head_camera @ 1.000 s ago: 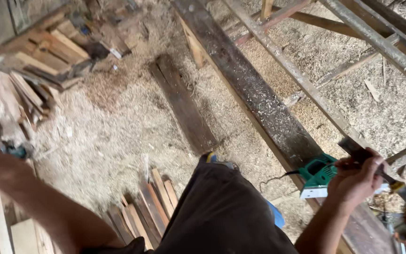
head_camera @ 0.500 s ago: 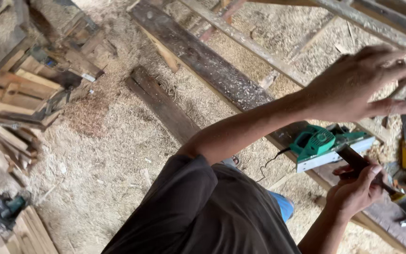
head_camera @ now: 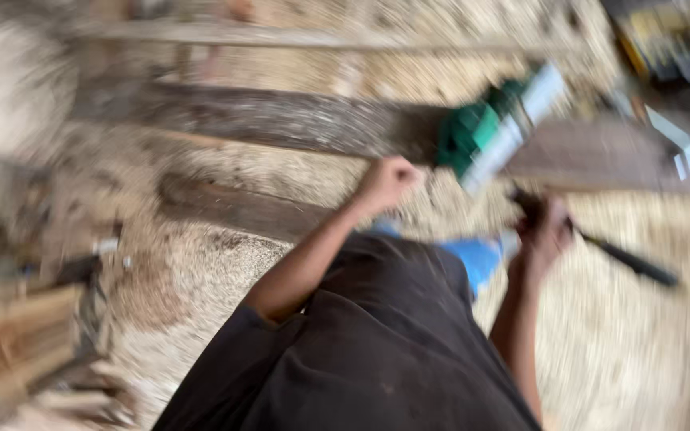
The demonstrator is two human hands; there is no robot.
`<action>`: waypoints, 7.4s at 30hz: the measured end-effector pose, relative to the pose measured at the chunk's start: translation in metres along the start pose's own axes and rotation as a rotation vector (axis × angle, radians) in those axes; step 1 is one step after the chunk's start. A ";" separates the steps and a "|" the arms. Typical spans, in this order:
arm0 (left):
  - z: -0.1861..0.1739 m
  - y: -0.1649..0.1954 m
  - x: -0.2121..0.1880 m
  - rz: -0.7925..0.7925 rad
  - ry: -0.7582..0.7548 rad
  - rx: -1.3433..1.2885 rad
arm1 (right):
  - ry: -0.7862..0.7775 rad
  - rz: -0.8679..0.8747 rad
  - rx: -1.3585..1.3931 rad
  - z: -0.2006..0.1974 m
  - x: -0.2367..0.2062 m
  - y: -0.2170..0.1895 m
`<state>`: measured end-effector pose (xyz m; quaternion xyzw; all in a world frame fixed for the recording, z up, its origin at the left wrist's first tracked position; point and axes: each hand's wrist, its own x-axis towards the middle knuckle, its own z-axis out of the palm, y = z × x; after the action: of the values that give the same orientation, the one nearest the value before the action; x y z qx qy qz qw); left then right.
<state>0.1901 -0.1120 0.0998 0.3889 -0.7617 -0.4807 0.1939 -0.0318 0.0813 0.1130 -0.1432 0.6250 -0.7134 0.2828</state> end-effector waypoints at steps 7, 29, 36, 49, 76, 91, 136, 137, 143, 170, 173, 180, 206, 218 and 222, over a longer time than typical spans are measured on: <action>0.054 -0.005 0.009 -0.060 -0.002 -0.020 | 0.081 0.037 -0.017 -0.001 -0.017 0.021; 0.103 0.027 0.047 -0.018 0.097 0.198 | 0.028 -0.022 -0.014 0.020 0.023 0.043; 0.073 0.021 0.092 0.334 -0.167 0.570 | 0.042 -0.020 0.042 0.027 0.033 0.051; 0.070 0.024 0.097 0.410 -0.223 0.603 | 0.089 -0.094 -0.004 0.043 0.018 0.060; 0.129 0.039 0.014 -0.787 -0.564 -1.060 | 0.289 0.223 0.412 -0.072 -0.034 0.095; 0.164 0.021 0.037 -0.692 -0.370 -1.007 | 0.347 0.168 0.292 -0.081 -0.055 0.067; 0.109 0.083 0.134 0.404 -0.206 0.405 | 0.320 -0.186 0.079 0.016 0.071 0.029; 0.111 0.084 0.131 0.443 -0.196 0.406 | 0.328 -0.188 0.073 0.018 0.072 0.028; 0.121 0.087 0.121 0.513 -0.149 0.414 | 0.382 -0.191 -0.006 0.026 0.076 0.026; 0.140 0.072 0.213 0.235 -0.182 0.088 | 0.516 -0.188 -0.444 -0.080 -0.028 0.020; 0.150 0.079 0.215 0.323 -0.319 0.226 | 0.542 -0.038 -0.807 -0.127 -0.091 0.011; 0.183 0.113 0.190 0.274 -0.373 0.317 | 0.900 0.107 -0.714 -0.205 -0.230 0.002; 0.188 0.102 0.227 0.330 -0.522 0.125 | 0.396 0.057 -0.862 -0.234 -0.116 -0.087; 0.182 0.087 0.285 0.198 -0.166 0.323 | -0.213 0.059 -0.807 -0.228 0.264 -0.169; 0.177 0.102 0.281 0.146 -0.137 0.360 | -0.482 -0.126 -0.770 -0.203 0.354 -0.149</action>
<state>-0.1445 -0.2041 0.0861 0.3275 -0.8727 -0.3470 0.1032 -0.4613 0.0490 0.1686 -0.4373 0.7511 -0.3913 0.3025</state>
